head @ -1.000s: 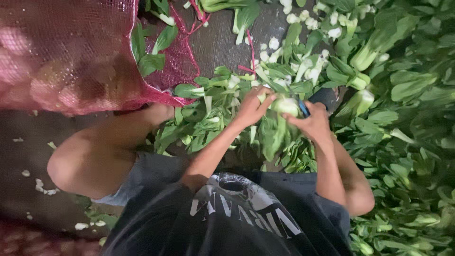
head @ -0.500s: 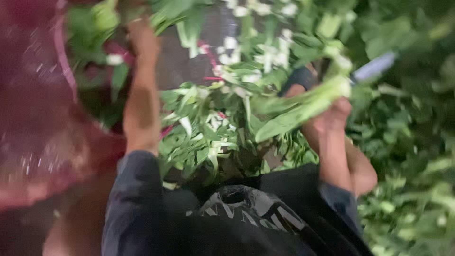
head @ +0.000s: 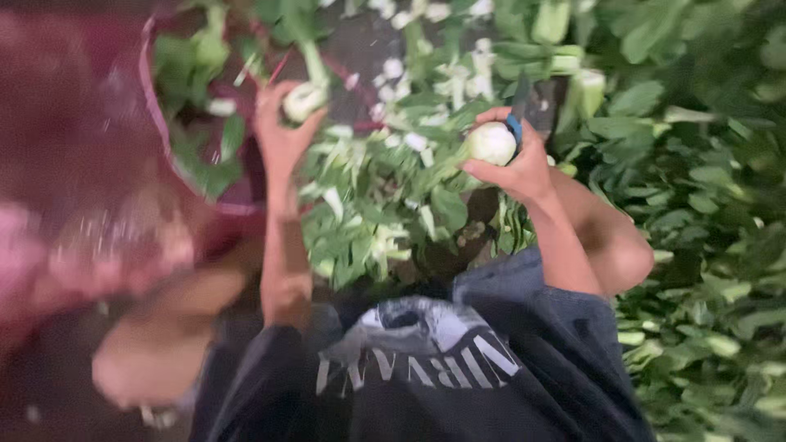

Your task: The person sits on the floor and uses a knife to trim the base of bok choy stalks. They repeatedly pick up each stalk, cut off the bottom, and place the trimmed vegetable into a red mesh bag.

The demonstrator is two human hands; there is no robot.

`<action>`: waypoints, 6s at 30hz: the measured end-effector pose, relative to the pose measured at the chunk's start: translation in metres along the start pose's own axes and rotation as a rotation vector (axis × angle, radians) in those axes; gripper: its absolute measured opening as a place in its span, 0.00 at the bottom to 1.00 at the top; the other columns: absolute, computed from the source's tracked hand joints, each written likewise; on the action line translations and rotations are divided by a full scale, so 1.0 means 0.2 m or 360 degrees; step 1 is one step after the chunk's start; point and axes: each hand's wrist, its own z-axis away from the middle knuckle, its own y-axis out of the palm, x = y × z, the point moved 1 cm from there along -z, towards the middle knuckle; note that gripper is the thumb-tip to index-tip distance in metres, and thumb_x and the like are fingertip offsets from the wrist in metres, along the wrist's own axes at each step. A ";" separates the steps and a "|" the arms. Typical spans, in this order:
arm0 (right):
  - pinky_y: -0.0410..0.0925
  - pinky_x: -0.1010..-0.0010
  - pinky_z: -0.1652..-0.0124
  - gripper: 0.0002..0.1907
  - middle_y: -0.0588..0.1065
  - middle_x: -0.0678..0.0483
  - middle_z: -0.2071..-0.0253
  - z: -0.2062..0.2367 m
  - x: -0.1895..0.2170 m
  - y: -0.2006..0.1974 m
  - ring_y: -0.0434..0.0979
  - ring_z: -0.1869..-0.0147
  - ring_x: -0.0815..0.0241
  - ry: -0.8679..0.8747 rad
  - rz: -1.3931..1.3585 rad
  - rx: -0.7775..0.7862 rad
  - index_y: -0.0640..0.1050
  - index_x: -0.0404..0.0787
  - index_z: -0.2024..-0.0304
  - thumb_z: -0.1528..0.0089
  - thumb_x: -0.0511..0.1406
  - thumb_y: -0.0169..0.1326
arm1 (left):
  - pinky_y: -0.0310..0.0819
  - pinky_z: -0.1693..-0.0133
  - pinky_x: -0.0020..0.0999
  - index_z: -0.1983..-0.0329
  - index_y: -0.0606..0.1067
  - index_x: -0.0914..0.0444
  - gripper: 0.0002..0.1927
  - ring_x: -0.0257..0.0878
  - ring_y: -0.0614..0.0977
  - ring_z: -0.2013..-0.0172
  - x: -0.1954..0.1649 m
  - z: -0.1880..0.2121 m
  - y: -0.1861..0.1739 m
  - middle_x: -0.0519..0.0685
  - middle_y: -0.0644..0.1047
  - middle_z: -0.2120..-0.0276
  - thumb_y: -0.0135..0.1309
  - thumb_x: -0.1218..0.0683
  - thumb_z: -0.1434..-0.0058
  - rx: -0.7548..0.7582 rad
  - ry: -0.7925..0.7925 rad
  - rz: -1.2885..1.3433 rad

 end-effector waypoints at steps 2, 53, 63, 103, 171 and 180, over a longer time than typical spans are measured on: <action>0.71 0.70 0.57 0.31 0.77 0.51 0.60 0.01 0.05 0.09 0.76 0.58 0.62 0.0064 0.0426 0.0108 0.76 0.37 0.49 0.51 0.37 0.75 | 0.78 0.44 0.37 0.45 0.72 0.62 0.26 0.42 0.81 0.47 -0.18 0.06 0.01 0.50 0.76 0.46 0.70 0.59 0.44 0.0077 -0.0202 0.0350; 0.51 0.71 0.68 0.11 0.63 0.58 0.64 0.41 -0.45 -1.19 0.57 0.67 0.64 -0.0385 -0.0667 -0.1067 0.70 0.45 0.52 0.22 0.43 0.52 | 0.48 0.30 0.50 0.27 0.46 0.73 0.68 0.60 0.53 0.28 0.58 -0.50 -0.60 0.67 0.52 0.28 0.76 0.34 0.50 -0.0837 -0.1234 -0.0219; 0.60 0.69 0.59 0.14 0.70 0.61 0.57 0.25 -0.24 -0.93 0.68 0.57 0.64 -0.0147 -0.0414 -0.1140 0.73 0.49 0.51 0.27 0.49 0.53 | 0.71 0.36 0.38 0.42 0.74 0.66 0.29 0.49 0.80 0.40 0.76 -0.65 -0.39 0.58 0.79 0.42 0.63 0.47 0.43 -0.0823 -0.1258 -0.0283; 0.68 0.47 0.66 0.25 0.75 0.39 0.74 0.16 -0.16 0.25 0.76 0.71 0.37 -0.0384 0.1652 0.0000 0.77 0.37 0.74 0.26 0.41 0.41 | 0.71 0.41 0.42 0.36 0.64 0.68 0.54 0.45 0.78 0.43 -0.40 0.56 0.26 0.57 0.75 0.45 0.81 0.49 0.63 0.0214 -0.0321 0.0425; 0.70 0.64 0.55 0.12 0.76 0.51 0.53 -0.29 -0.64 0.08 0.74 0.56 0.58 0.1074 -0.0936 -0.0255 0.74 0.41 0.49 0.27 0.41 0.48 | 0.76 0.52 0.40 0.42 0.68 0.55 0.18 0.40 0.80 0.59 0.18 0.32 -0.13 0.44 0.78 0.58 0.50 0.50 0.34 -0.0712 -0.1553 0.1559; 0.65 0.70 0.62 0.14 0.72 0.53 0.57 -0.12 -0.14 -0.46 0.68 0.64 0.61 0.0042 -0.1051 -0.0290 0.73 0.40 0.53 0.19 0.41 0.41 | 0.74 0.76 0.34 0.58 0.73 0.68 0.10 0.40 0.75 0.75 0.41 -0.14 -0.69 0.54 0.75 0.73 0.44 0.57 0.33 -0.1492 -0.1739 0.1671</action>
